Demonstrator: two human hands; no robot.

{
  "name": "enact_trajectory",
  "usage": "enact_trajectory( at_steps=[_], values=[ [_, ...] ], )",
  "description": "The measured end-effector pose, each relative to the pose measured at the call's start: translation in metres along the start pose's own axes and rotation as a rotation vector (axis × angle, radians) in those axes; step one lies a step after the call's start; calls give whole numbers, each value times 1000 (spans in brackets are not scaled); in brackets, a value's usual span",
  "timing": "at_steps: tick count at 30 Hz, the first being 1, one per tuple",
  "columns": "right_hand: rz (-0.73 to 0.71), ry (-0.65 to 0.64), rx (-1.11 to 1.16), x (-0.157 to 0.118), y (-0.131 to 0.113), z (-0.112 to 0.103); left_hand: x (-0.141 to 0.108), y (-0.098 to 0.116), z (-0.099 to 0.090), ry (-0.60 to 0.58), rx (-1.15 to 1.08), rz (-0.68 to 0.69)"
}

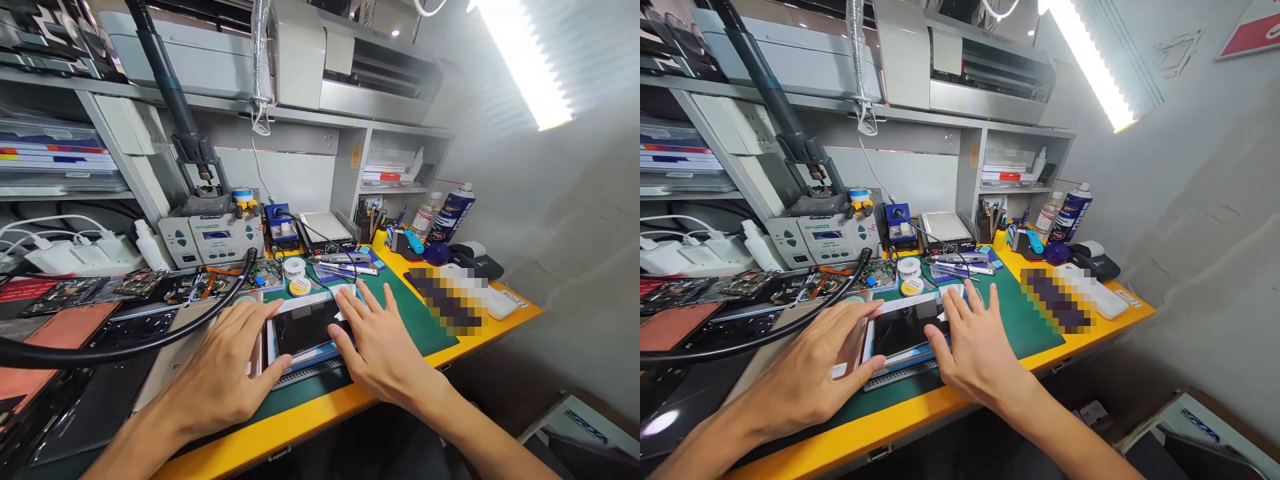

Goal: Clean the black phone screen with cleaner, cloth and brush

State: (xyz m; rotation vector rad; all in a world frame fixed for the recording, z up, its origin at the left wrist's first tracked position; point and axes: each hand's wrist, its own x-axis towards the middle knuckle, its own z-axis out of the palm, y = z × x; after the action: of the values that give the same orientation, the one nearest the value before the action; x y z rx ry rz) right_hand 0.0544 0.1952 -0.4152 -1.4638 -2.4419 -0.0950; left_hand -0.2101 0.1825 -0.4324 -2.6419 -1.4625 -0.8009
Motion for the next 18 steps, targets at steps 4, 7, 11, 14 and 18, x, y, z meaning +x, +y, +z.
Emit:
enact_trajectory(
  at_steps=[4, 7, 11, 14, 18],
  values=[
    [-56, -5, 71, 5, -22, 5, 1, 3, -2, -4, -8, -31],
    [-132, -17, 145, 12, -44, 6, 1, 2, -1, 22, 1, -47],
    [-237, -26, 225, 24, -66, 4, -2, -3, 1, 47, 19, -84],
    [-273, -47, 256, 26, -73, 2, -4, -6, 1, 27, 11, -83],
    [-271, -53, 251, 15, -72, 2, -4, -7, 0, 24, 11, -64]
  ],
)
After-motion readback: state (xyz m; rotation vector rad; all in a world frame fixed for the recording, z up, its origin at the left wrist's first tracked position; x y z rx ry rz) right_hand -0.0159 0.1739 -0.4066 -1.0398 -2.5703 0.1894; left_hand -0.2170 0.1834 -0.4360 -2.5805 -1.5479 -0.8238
